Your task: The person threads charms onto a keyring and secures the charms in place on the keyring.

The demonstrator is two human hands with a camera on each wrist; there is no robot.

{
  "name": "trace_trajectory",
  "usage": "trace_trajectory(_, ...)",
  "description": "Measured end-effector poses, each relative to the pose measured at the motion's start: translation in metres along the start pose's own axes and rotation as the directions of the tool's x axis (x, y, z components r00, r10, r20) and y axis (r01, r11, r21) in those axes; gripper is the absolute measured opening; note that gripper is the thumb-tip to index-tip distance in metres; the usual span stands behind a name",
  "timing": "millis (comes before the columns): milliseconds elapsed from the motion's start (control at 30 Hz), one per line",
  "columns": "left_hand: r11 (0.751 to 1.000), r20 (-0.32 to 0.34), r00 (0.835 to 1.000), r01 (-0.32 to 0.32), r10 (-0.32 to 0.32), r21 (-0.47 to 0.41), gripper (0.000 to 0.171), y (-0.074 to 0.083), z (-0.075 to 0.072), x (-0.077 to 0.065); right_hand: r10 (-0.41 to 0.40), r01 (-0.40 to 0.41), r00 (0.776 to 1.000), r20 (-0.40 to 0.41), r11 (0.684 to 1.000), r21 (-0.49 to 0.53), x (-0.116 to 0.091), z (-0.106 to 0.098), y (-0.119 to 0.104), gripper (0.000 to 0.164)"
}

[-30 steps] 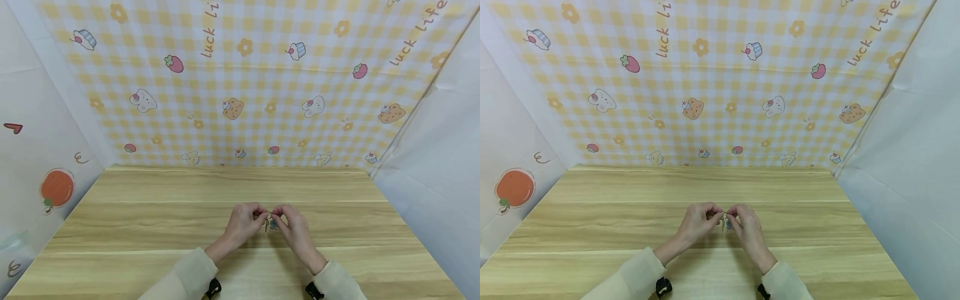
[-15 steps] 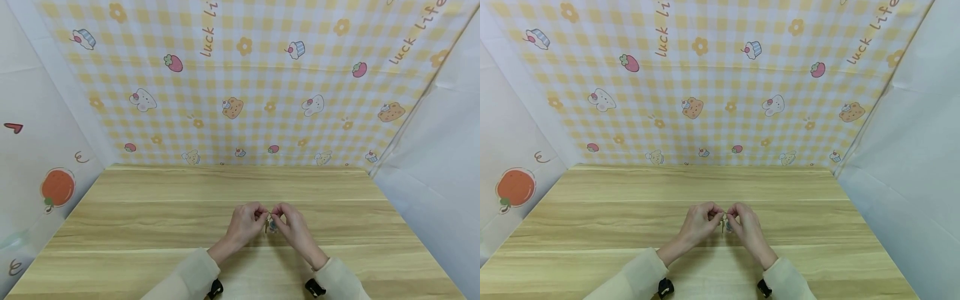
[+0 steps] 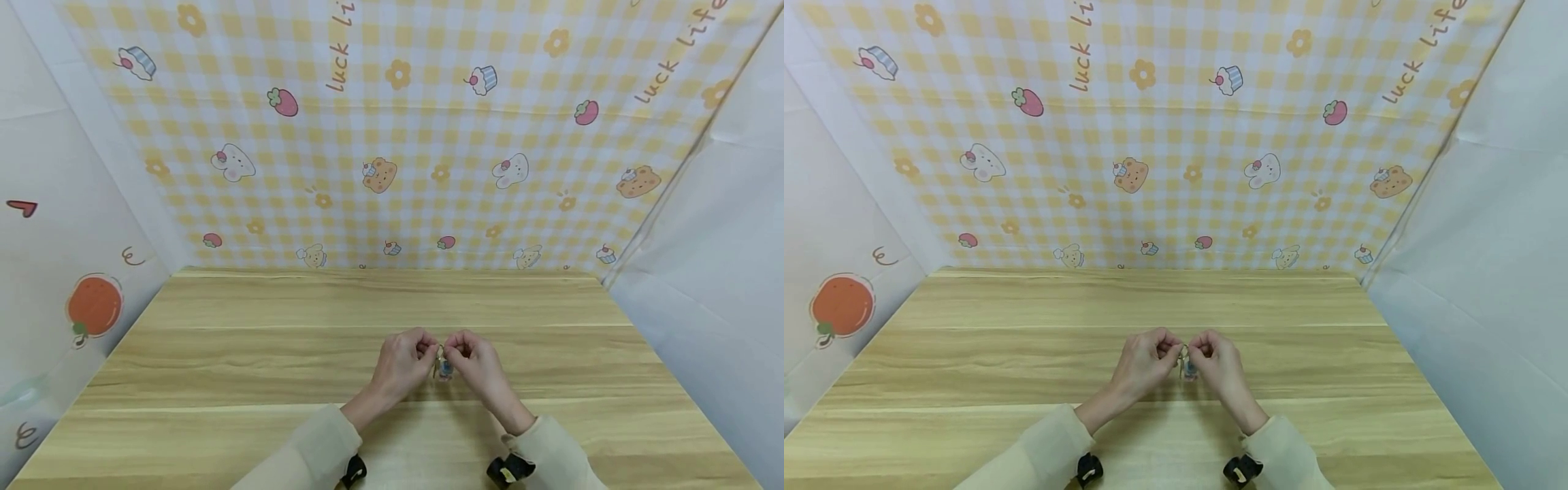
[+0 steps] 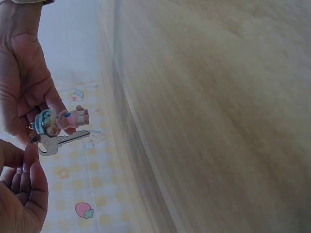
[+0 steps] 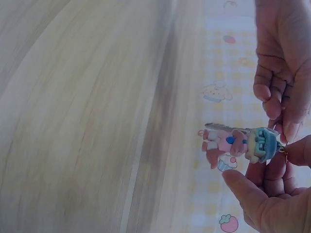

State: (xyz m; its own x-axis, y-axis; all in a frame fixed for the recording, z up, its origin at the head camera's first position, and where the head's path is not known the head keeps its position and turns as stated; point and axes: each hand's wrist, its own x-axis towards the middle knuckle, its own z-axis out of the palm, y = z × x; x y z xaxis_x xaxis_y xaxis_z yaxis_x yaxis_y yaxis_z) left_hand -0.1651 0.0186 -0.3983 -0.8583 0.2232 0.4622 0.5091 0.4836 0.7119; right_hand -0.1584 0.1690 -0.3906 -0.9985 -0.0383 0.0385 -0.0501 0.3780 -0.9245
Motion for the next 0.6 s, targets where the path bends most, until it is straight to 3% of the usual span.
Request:
trace_trajectory(167,1.000,-0.014,1.000,0.005,-0.005,-0.012,0.006,0.0002,-0.0001,-0.0003,0.067,-0.066,0.998,-0.010,0.995,0.069,-0.0001,0.0020,-0.0039,0.004)
trace_trajectory(600,0.999,-0.072,0.997,-0.040,0.037,-0.035,0.005,-0.0004,-0.0015,-0.0001,0.081,-0.073,0.995,-0.054,0.989,0.126,0.0001,0.0039,-0.0038,0.004)
